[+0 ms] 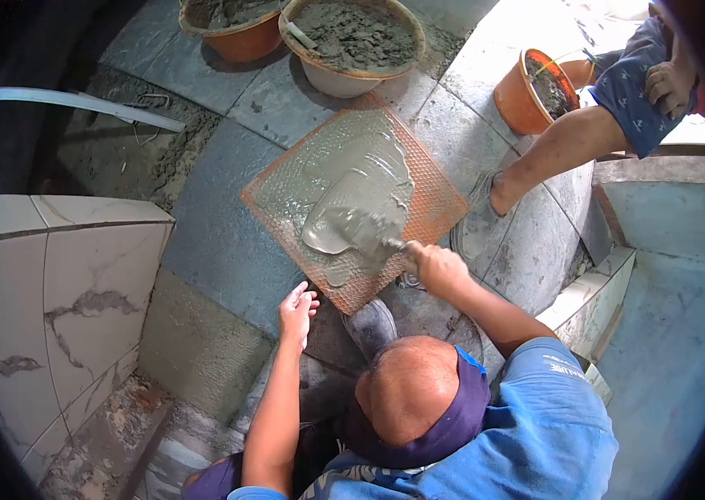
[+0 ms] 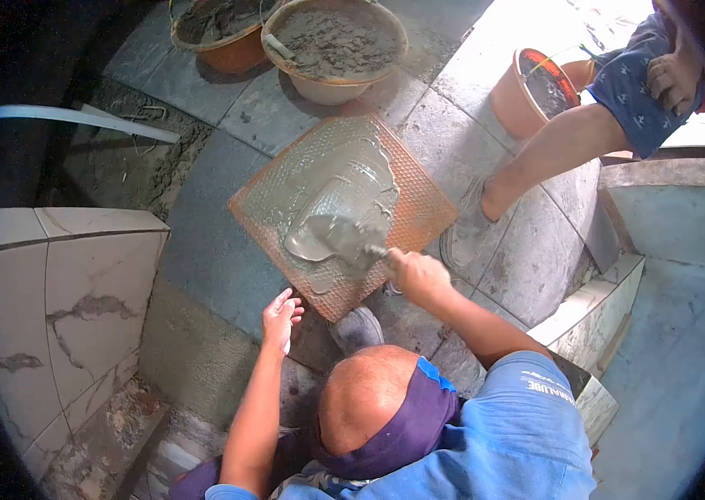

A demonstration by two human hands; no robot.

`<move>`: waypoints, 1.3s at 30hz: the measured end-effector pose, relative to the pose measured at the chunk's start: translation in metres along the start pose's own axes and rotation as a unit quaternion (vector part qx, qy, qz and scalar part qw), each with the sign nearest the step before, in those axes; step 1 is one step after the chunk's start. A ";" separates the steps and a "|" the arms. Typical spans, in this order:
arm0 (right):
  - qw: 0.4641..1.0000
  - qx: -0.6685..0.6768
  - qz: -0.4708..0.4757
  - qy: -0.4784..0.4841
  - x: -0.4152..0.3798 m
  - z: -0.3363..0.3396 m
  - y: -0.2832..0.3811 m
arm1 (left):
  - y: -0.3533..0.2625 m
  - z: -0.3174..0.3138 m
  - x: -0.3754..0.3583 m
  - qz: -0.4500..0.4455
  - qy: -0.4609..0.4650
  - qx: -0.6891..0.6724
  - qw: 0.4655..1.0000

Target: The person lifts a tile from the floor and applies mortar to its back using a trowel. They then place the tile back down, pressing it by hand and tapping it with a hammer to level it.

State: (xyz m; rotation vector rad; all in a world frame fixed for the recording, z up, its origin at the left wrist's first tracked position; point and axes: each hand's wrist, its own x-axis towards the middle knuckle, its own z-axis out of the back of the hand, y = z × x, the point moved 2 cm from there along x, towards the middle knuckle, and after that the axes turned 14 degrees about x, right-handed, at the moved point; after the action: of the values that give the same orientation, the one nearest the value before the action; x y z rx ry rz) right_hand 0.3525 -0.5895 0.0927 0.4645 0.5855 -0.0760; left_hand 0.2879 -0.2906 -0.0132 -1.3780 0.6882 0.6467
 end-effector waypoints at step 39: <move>0.910 -0.208 0.198 0.297 0.072 0.048 0.020 | 0.011 -0.011 0.000 0.011 0.027 -0.011 1.000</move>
State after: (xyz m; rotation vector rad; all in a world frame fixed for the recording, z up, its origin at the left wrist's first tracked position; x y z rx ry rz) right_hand 0.4414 -0.5888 0.0968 0.1719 1.0651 0.5919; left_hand 0.2792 -0.3006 -0.0211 -1.4147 0.7421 0.6371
